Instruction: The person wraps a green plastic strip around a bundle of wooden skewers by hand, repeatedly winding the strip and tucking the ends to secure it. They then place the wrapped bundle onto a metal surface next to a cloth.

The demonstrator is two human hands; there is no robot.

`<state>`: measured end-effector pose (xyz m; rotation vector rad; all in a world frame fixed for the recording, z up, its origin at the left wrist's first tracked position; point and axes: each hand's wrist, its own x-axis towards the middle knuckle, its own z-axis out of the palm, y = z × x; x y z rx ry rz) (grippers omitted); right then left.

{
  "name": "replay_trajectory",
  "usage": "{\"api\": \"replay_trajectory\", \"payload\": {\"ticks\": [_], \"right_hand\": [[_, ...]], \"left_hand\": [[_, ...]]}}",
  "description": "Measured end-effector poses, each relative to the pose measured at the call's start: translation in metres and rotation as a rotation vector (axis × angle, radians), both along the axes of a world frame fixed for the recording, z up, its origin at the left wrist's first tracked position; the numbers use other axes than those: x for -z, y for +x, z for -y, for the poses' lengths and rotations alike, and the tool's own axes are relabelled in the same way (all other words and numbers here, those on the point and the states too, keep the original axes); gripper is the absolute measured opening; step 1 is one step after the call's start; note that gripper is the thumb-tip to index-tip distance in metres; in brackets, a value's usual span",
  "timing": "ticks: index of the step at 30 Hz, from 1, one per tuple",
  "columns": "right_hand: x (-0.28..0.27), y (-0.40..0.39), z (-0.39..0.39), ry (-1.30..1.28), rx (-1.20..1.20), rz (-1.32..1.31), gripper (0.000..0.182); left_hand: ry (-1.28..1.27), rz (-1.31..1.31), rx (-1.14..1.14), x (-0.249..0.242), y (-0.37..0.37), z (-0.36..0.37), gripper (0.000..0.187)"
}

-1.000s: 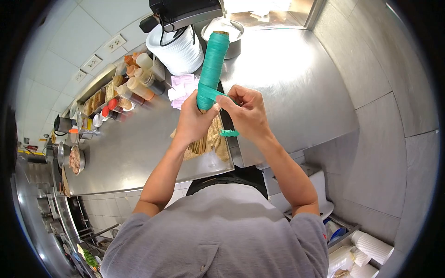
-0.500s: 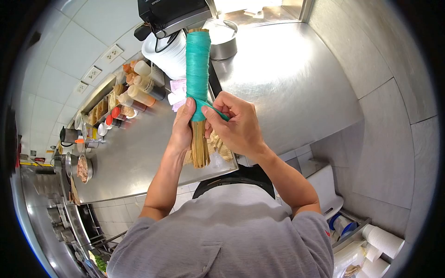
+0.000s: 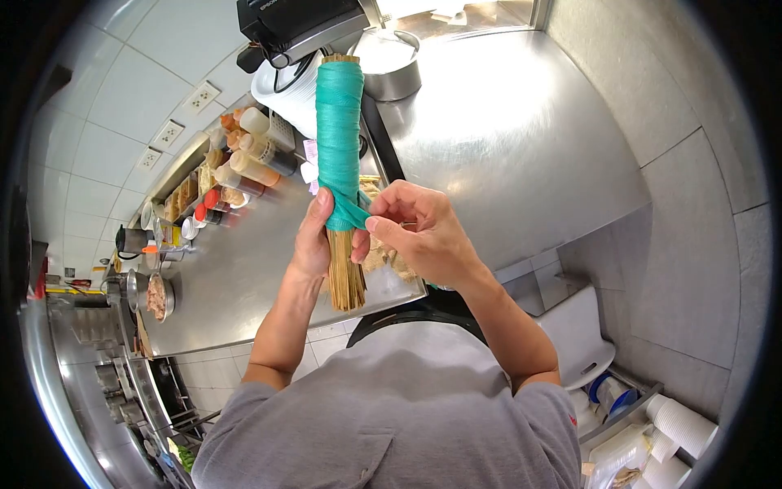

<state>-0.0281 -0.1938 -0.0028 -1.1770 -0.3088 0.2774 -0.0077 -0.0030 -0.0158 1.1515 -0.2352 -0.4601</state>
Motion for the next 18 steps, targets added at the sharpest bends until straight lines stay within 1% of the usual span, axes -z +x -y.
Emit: {"api": "replay_trajectory", "payload": {"ticks": [3,7,10,13,16,18], "right_hand": [[-0.003,0.002,0.000,-0.003,-0.019,0.016,0.005],[0.007,0.006,-0.002,0.058,-0.081,0.014,0.006],[-0.002,0.013,0.008,-0.109,-0.126,-0.014,0.013],[0.017,0.027,0.015,-0.071,-0.080,0.064,0.025],[0.009,0.040,0.013,-0.144,-0.072,-0.041,0.030],[0.011,0.044,0.011,-0.201,-0.221,0.008,0.028]], "left_hand": [[0.091,0.097,-0.001,0.001,0.005,-0.004,0.062],[0.152,0.117,0.026,-0.001,0.009,-0.008,0.062],[0.191,0.126,0.038,-0.004,0.009,-0.008,0.062],[0.177,0.085,0.040,-0.006,0.010,-0.012,0.062],[0.146,0.019,0.046,-0.010,0.008,-0.014,0.061],[0.148,0.015,0.051,-0.013,0.009,-0.013,0.061]]}}
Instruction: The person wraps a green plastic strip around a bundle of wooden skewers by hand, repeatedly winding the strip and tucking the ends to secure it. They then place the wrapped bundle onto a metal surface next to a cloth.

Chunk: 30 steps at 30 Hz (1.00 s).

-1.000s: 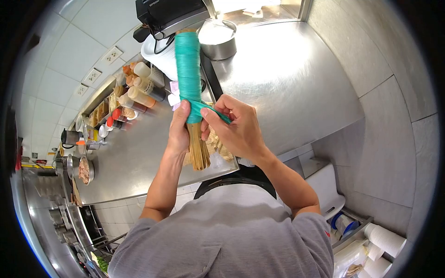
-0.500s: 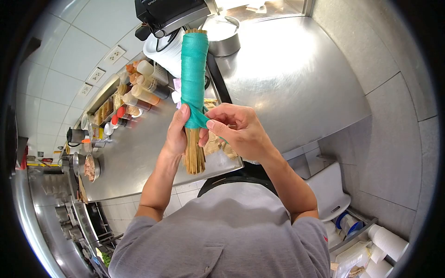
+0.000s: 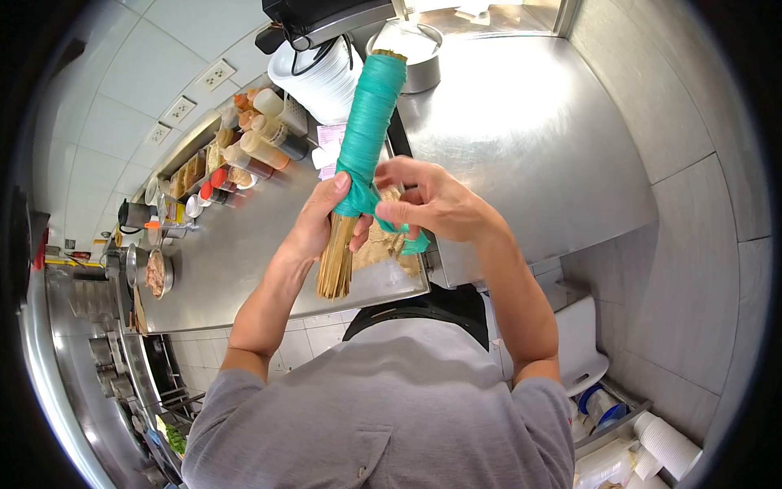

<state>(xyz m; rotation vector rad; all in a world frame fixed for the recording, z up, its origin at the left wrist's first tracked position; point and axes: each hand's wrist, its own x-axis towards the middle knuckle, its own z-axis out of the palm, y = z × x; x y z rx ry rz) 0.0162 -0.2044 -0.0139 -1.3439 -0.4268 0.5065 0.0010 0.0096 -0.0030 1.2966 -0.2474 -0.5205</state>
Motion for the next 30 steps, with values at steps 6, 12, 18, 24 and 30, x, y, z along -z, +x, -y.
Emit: {"api": "replay_trajectory", "payload": {"ticks": [6,12,18,24,30], "right_hand": [[-0.005,0.035,0.041,-0.187,-0.192,0.153,0.015],[-0.002,0.044,0.008,-0.229,-0.104,0.015,0.027],[0.020,0.027,-0.015,-0.336,-0.312,-0.011,0.030],[0.018,0.064,0.017,-0.250,-0.294,0.041,0.025],[0.051,0.070,0.000,0.206,-0.358,-0.254,0.027]], "left_hand": [[-0.002,-0.082,0.010,0.012,0.001,-0.017,0.060],[-0.037,-0.162,0.005,0.027,-0.003,-0.015,0.060],[0.129,0.026,0.024,0.036,0.005,-0.025,0.061],[0.142,-0.078,-0.044,0.036,0.000,-0.031,0.059],[0.184,-0.066,0.024,0.043,0.001,-0.040,0.059]]}}
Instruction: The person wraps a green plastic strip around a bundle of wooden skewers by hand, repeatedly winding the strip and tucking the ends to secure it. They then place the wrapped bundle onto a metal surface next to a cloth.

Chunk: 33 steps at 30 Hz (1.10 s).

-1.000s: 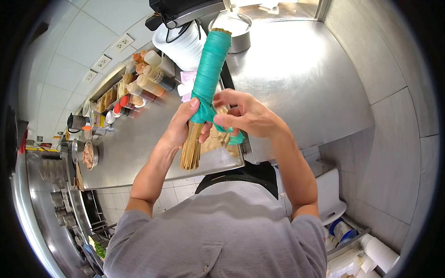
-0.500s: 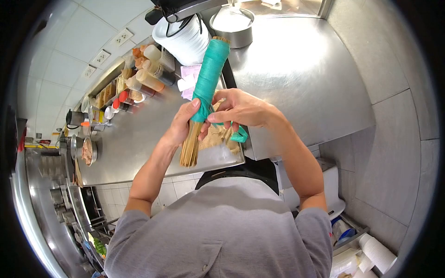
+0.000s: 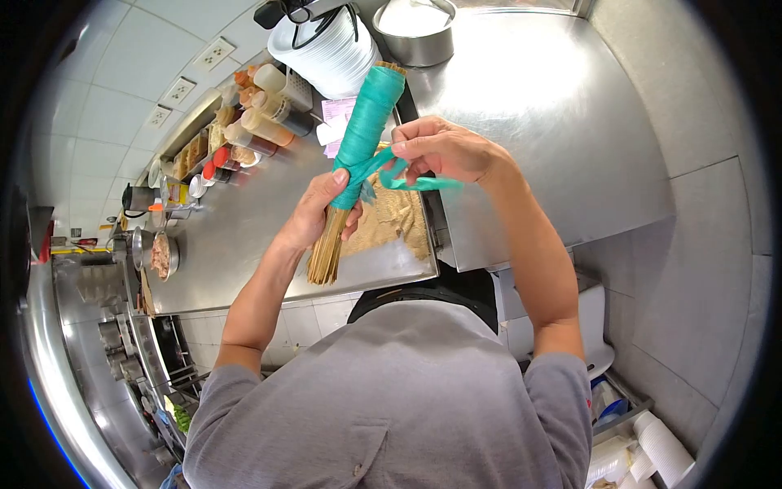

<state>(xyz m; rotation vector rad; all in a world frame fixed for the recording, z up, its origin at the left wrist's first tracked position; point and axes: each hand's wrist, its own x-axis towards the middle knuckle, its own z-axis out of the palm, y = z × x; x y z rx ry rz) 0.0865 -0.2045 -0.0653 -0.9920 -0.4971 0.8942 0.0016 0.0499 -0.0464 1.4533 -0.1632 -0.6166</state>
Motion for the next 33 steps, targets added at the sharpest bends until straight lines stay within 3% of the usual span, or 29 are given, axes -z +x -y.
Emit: {"api": "replay_trajectory", "payload": {"ticks": [1,4,5,8,9,12,13,16,20,24,28,31,33], "right_hand": [[-0.004,0.001,0.001,-0.039,-0.012,0.035,0.037],[-0.030,-0.027,0.004,-0.194,-0.076,0.042,0.039],[-0.044,-0.037,0.003,-0.345,-0.225,0.091,0.047],[-0.020,-0.040,-0.016,-0.824,0.155,0.500,0.039],[-0.014,-0.040,-0.023,-0.506,0.436,0.467,0.027],[-0.020,-0.050,-0.039,-0.236,0.254,0.320,0.032],[-0.017,-0.055,-0.046,-0.187,0.218,0.295,0.025],[-0.022,-0.041,-0.033,-0.302,0.076,0.296,0.019],[-0.024,-0.036,-0.018,-0.145,0.078,0.185,0.024],[-0.024,-0.022,-0.016,-0.241,-0.024,-0.024,0.028],[-0.034,-0.016,-0.018,-0.339,-0.114,0.485,0.022],[-0.051,-0.021,-0.025,-0.528,0.287,0.888,0.017],[-0.048,-0.027,-0.036,-0.416,0.474,0.969,0.015]], "left_hand": [[0.038,0.002,-0.033,-0.002,-0.001,0.001,0.059],[0.074,0.003,-0.113,-0.006,0.001,0.001,0.058],[0.037,-0.003,-0.115,-0.001,0.003,-0.003,0.057],[-0.045,-0.001,-0.113,-0.003,0.003,-0.006,0.057],[-0.065,-0.001,-0.111,-0.005,0.001,-0.005,0.058],[-0.035,0.071,-0.066,-0.018,-0.003,0.006,0.061],[-0.035,0.080,-0.071,-0.018,-0.004,0.006,0.062],[-0.052,0.095,-0.101,-0.019,-0.006,0.002,0.067],[-0.088,0.085,-0.159,-0.023,-0.013,0.002,0.078],[-0.080,0.129,-0.103,-0.027,-0.015,0.005,0.088],[-0.057,0.123,-0.066,-0.035,-0.020,0.009,0.088],[-0.069,0.104,-0.047,-0.035,-0.023,0.011,0.079],[-0.068,0.085,-0.057,-0.029,-0.024,0.009,0.072]]}}
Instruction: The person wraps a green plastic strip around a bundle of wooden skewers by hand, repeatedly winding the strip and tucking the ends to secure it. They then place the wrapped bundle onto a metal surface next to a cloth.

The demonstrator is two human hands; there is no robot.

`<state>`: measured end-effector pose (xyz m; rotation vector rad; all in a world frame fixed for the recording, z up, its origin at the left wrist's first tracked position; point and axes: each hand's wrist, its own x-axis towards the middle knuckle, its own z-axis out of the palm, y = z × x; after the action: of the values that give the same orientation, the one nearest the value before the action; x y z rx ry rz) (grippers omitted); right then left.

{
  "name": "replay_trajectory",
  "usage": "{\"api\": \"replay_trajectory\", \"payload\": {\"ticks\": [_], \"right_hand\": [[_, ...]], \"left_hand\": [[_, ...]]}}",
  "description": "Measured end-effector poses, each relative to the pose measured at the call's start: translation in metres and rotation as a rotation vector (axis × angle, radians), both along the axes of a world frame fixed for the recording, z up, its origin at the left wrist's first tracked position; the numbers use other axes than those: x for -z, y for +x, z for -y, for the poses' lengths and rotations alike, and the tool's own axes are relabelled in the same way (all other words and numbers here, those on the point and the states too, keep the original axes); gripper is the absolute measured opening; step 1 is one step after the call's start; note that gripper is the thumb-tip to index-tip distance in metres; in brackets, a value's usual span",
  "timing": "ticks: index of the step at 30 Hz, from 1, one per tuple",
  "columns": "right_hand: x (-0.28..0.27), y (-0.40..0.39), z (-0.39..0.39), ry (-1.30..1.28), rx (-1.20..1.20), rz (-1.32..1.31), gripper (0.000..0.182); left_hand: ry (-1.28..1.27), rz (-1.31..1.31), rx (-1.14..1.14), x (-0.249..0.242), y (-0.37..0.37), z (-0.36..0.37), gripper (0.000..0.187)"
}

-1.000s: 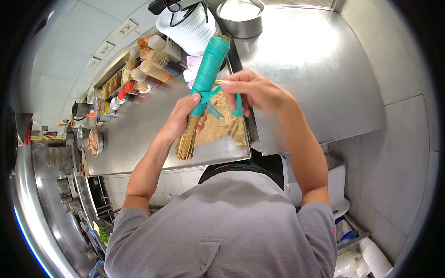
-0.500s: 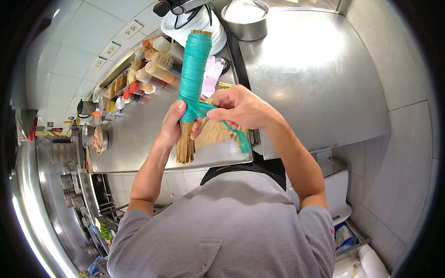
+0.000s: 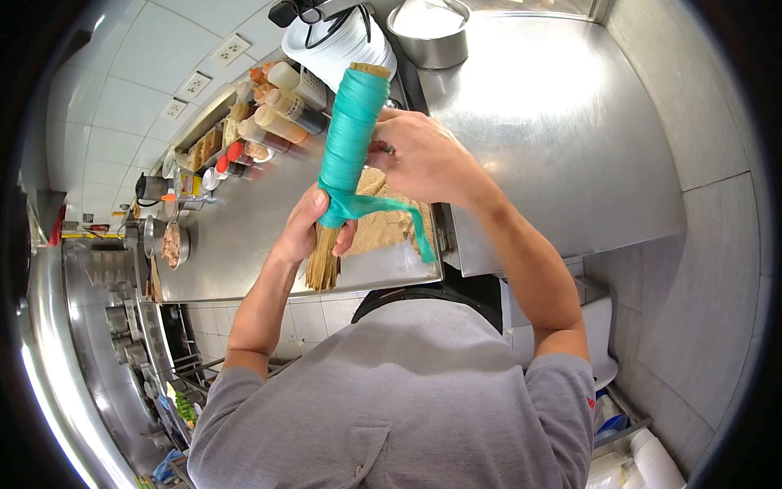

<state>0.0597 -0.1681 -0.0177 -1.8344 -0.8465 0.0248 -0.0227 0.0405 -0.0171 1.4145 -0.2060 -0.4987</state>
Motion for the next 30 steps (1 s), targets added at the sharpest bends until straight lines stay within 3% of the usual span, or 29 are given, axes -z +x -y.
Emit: {"api": "replay_trajectory", "payload": {"ticks": [2,5,8,12,16,19,23,26,29,30], "right_hand": [[0.011,-0.002,-0.007,0.062,0.045,0.070,0.016],[0.014,-0.015,-0.012,0.246,0.045,-0.327,0.017],[0.048,-0.016,-0.010,0.258,0.075,-0.526,0.017],[0.075,-0.038,-0.017,0.533,-0.085,-0.736,0.034],[0.076,-0.039,-0.016,0.655,-0.215,-1.073,0.032],[0.075,-0.031,0.001,0.520,-0.376,-0.995,0.027],[0.083,-0.031,-0.005,0.542,-0.308,-0.788,0.019],[0.080,-0.037,-0.018,0.701,-0.238,-0.883,0.017],[0.076,-0.036,-0.013,0.800,-0.346,-1.262,0.016],[0.079,-0.035,-0.012,0.761,-0.350,-1.238,0.015]], "left_hand": [[-0.019,-0.002,-0.010,0.001,0.001,0.000,0.065],[-0.001,-0.044,-0.062,-0.003,0.003,0.005,0.059],[-0.001,-0.118,-0.106,0.003,0.003,0.001,0.056],[-0.016,-0.165,-0.026,0.020,0.010,-0.015,0.065],[0.044,-0.152,-0.028,0.015,0.010,-0.007,0.062],[0.078,-0.154,-0.012,0.013,0.010,-0.007,0.060],[0.126,-0.154,0.023,0.012,0.012,-0.008,0.058],[0.162,-0.148,0.020,0.007,0.012,-0.009,0.057],[0.193,-0.118,0.012,0.006,0.013,-0.012,0.056],[0.206,-0.104,0.010,0.005,0.014,-0.013,0.056]]}}
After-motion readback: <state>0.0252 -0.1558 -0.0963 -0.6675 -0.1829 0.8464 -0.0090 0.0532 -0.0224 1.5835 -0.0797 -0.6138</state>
